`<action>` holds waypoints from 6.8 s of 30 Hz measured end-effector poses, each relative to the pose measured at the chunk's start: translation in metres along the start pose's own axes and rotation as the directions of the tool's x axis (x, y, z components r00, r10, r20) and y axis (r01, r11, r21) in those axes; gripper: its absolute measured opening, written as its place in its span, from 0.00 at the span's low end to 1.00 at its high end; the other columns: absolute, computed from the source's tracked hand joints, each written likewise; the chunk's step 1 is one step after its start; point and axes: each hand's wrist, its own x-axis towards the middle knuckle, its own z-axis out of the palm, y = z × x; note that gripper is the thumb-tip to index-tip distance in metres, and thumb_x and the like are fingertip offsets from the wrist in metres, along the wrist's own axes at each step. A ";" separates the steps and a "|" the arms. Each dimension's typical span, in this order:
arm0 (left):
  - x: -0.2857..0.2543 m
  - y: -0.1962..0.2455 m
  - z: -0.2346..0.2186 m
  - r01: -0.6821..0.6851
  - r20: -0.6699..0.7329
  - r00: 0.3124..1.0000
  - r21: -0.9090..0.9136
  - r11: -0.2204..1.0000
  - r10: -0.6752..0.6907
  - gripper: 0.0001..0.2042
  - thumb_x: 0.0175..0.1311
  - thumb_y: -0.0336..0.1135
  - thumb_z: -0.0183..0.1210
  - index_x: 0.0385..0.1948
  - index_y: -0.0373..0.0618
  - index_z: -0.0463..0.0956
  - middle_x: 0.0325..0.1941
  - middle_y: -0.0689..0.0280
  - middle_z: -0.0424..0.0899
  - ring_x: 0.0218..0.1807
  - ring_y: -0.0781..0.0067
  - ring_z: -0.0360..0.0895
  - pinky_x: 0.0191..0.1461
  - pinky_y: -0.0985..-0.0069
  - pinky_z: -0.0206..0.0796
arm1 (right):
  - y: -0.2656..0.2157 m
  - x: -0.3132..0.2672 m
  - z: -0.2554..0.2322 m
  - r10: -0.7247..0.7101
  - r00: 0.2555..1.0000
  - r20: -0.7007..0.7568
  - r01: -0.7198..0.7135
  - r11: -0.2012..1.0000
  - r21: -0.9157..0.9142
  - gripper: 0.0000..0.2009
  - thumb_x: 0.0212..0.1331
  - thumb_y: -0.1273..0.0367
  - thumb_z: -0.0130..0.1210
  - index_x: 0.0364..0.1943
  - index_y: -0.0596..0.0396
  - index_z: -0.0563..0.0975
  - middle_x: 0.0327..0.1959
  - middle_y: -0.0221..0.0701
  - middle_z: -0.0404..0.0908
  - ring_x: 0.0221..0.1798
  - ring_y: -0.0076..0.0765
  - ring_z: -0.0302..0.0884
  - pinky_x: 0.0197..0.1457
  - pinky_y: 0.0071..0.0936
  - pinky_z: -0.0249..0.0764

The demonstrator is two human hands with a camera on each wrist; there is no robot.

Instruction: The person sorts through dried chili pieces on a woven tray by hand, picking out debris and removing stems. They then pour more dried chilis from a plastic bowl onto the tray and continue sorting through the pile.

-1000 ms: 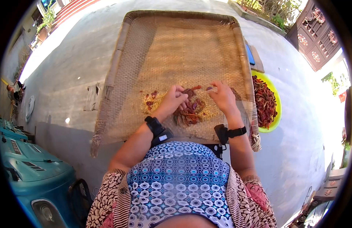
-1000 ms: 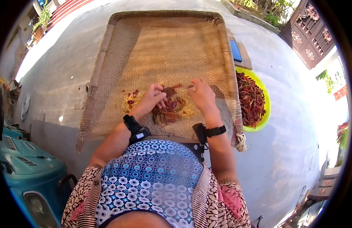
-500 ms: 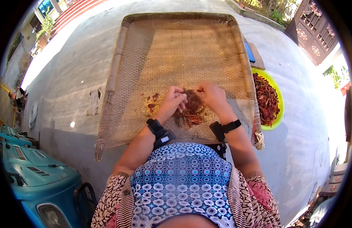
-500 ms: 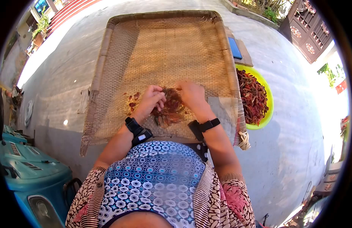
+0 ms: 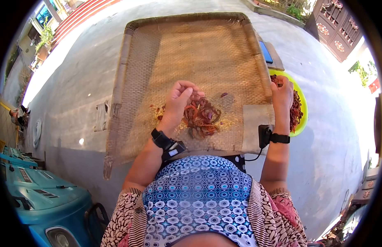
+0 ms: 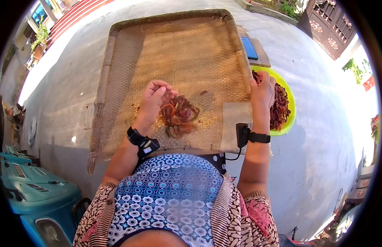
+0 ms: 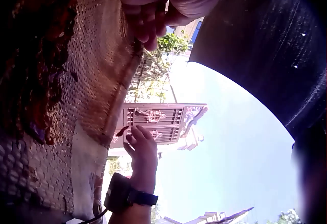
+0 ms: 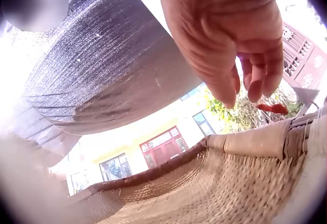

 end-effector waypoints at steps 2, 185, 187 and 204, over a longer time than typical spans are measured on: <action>0.008 -0.002 -0.008 0.036 0.000 0.999 0.094 0.995 -0.037 0.06 0.71 0.27 0.49 0.44 0.41 0.72 0.41 0.65 0.80 0.45 0.73 0.81 0.49 0.78 0.73 | 0.000 -0.006 0.002 -0.018 0.999 0.030 0.014 0.992 0.124 0.12 0.57 0.66 0.59 0.45 0.51 0.77 0.42 0.36 0.78 0.39 0.40 0.78 0.45 0.34 0.73; -0.028 0.003 0.006 -0.184 0.295 0.941 0.855 0.486 -0.163 0.05 0.62 0.33 0.59 0.34 0.43 0.79 0.32 0.64 0.77 0.34 0.71 0.74 0.39 0.73 0.66 | -0.080 -0.093 0.006 -0.383 0.613 0.691 -0.181 0.783 0.595 0.10 0.67 0.65 0.53 0.42 0.58 0.78 0.31 0.24 0.78 0.29 0.16 0.71 0.31 0.17 0.68; -0.027 0.012 0.009 -0.080 0.245 0.946 0.811 0.579 -0.212 0.05 0.62 0.33 0.59 0.34 0.42 0.79 0.32 0.64 0.76 0.35 0.72 0.74 0.39 0.74 0.66 | -0.081 -0.103 0.021 -0.361 0.596 0.717 -0.276 0.747 0.605 0.09 0.66 0.66 0.54 0.39 0.59 0.78 0.29 0.24 0.78 0.28 0.16 0.70 0.31 0.17 0.68; -0.028 -0.019 -0.017 -0.139 0.161 0.972 0.981 0.135 -0.173 0.10 0.56 0.37 0.63 0.36 0.44 0.77 0.37 0.60 0.80 0.41 0.61 0.77 0.44 0.66 0.69 | 0.015 -0.065 0.011 0.377 0.750 0.544 -0.486 -0.244 0.839 0.12 0.66 0.66 0.54 0.50 0.55 0.73 0.39 0.25 0.80 0.36 0.19 0.73 0.39 0.20 0.72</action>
